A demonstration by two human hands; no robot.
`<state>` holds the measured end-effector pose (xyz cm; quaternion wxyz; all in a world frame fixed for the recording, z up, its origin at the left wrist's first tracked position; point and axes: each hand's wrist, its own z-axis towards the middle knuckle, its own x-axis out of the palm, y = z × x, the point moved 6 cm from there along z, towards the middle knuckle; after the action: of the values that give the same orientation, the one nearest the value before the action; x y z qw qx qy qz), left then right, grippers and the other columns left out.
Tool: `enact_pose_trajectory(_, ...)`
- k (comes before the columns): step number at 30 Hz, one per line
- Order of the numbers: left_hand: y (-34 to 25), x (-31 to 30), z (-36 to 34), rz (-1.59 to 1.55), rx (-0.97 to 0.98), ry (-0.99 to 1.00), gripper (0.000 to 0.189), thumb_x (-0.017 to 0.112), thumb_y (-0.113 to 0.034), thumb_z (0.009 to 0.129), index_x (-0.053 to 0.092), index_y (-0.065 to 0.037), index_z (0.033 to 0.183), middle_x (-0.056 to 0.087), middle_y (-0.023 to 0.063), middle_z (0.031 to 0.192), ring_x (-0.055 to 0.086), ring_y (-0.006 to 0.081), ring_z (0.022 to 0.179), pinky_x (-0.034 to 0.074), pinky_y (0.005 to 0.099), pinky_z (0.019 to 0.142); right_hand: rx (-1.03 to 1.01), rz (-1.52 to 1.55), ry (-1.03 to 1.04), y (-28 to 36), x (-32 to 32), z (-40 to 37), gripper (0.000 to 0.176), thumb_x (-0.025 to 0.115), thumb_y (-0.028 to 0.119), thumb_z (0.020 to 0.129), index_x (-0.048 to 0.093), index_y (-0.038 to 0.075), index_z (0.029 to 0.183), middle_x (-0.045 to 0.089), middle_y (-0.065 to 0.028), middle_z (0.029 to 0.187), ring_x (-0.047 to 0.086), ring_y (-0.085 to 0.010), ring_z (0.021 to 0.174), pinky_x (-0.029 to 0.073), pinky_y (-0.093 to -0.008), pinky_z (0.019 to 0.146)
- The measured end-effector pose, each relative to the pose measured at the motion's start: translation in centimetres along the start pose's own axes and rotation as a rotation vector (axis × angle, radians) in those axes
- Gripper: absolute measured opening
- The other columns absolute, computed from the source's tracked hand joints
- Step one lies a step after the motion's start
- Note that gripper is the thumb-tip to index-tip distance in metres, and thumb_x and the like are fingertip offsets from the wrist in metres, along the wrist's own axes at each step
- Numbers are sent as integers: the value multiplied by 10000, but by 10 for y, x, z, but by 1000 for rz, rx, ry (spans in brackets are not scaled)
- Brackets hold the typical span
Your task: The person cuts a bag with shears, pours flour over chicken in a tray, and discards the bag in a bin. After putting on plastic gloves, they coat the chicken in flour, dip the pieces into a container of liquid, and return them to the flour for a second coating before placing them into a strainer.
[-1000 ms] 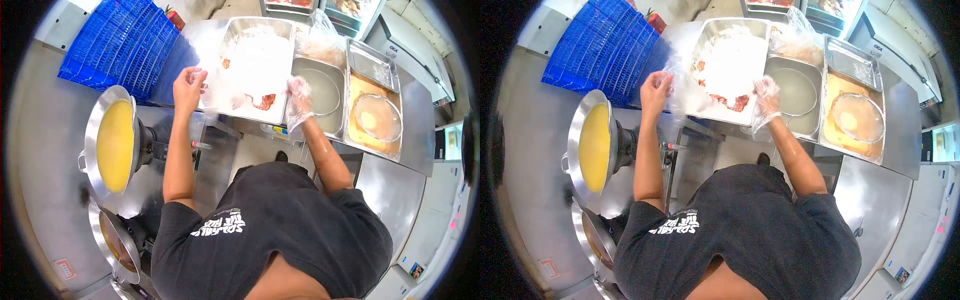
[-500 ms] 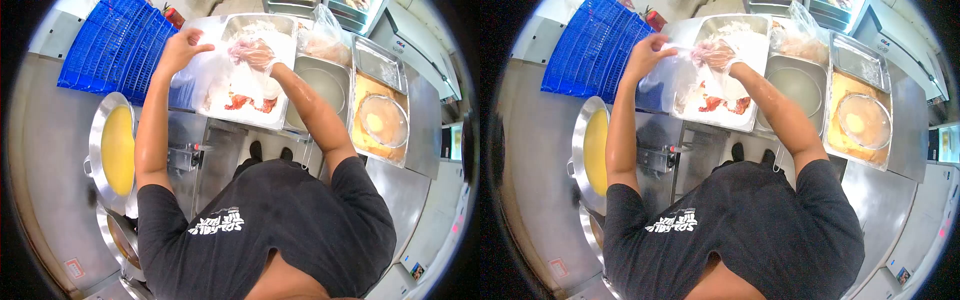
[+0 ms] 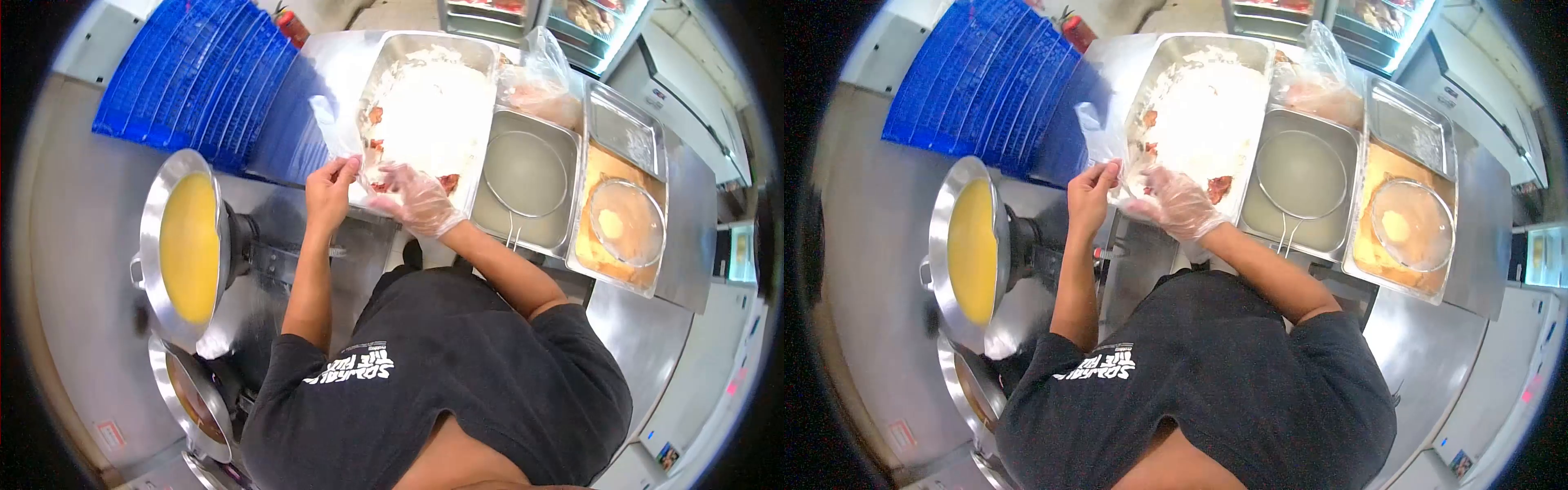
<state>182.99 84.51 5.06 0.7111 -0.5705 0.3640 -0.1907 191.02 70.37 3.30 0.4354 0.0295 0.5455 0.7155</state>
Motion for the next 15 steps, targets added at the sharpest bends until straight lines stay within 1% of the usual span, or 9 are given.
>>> enact_pose_trajectory(1, 10, -8, -5, 39, -7, 17, 224, 607, -197, 867, 658, 19, 832, 627, 19, 727, 535, 65, 686, 428, 222, 625, 174, 169, 55, -15, 7, -2, 484, 604, 427, 824, 529, -5, 1029, 598, -155, 862, 598, -280, 819, 467, -354, 757)
enact_pose_trajectory(5, 0, -25, -30, 253, -98, 56, 260, 670, -275, 806, 650, -16, 792, 621, 32, 695, 514, 99, 629, 418, 274, 585, 245, 106, 141, -21, 13, 2, 430, 619, 372, 821, 532, 2, 1024, 602, -139, 893, 593, -239, 810, 465, -347, 762)
enact_pose_trajectory(6, 26, -26, -33, 193, -113, 69, 227, 658, -254, 815, 676, -30, 848, 647, 47, 749, 565, 111, 700, 451, 285, 655, 214, 138, 245, -19, 22, 4, 395, 629, 341, 819, 540, 6, 1008, 601, -124, 914, 588, -223, 822, 463, -343, 772)
enact_pose_trajectory(7, 29, -24, -39, 239, -108, 119, 247, 650, -268, 819, 671, -30, 885, 650, 60, 780, 575, 126, 748, 458, 296, 686, 247, 410, 300, -11, 35, 3, 361, 633, 290, 820, 547, 4, 1022, 597, -89, 927, 572, -178, 848, 456, -308, 783)
enact_pose_trajectory(8, 37, -17, -41, 56, -21, 143, 259, 638, -277, 824, 677, -44, 931, 650, 68, 806, 580, 133, 778, 459, 295, 707, 302, 672, 377, -5, 49, 0, 331, 637, 239, 820, 553, 3, 1036, 593, -54, 940, 555, -133, 874, 449, -274, 795)
enact_pose_trajectory(9, 13, -14, -52, -156, -113, 171, 274, 638, -296, 825, 682, -46, 927, 648, 66, 807, 575, 135, 761, 458, 293, 700, 224, 598, 420, -14, 60, 0, 313, 632, 226, 821, 556, 6, 1031, 588, -44, 949, 549, -132, 878, 447, -272, 797)
enact_pose_trajectory(10, 12, -17, -54, -16, -161, 139, 295, 648, -329, 822, 689, -45, 889, 648, 67, 807, 573, 131, 763, 459, 288, 700, 145, 520, 446, -26, 72, 1, 296, 626, 212, 822, 559, 9, 1026, 584, -35, 958, 543, -132, 881, 446, -270, 798)
enact_pose_trajectory(12, 21, -25, -58, -42, -71, 31, 382, 655, -387, 816, 636, -17, 725, 586, 33, 665, 518, 119, 640, 431, 297, 591, 215, 669, 512, -41, 90, -5, 284, 587, 181, 841, 555, 9, 1064, 586, -50, 972, 537, -132, 922, 436, -265, 822)
enact_pose_trajectory(15, 18, -59, -70, -10, -135, 36, 493, 646, -427, 817, 531, -1, 597, 457, 5, 540, 409, 110, 527, 352, 319, 489, 270, 829, 522, -60, 94, -2, 284, 565, 148, 859, 555, 10, 1107, 590, -46, 962, 544, -127, 894, 434, -255, 792)
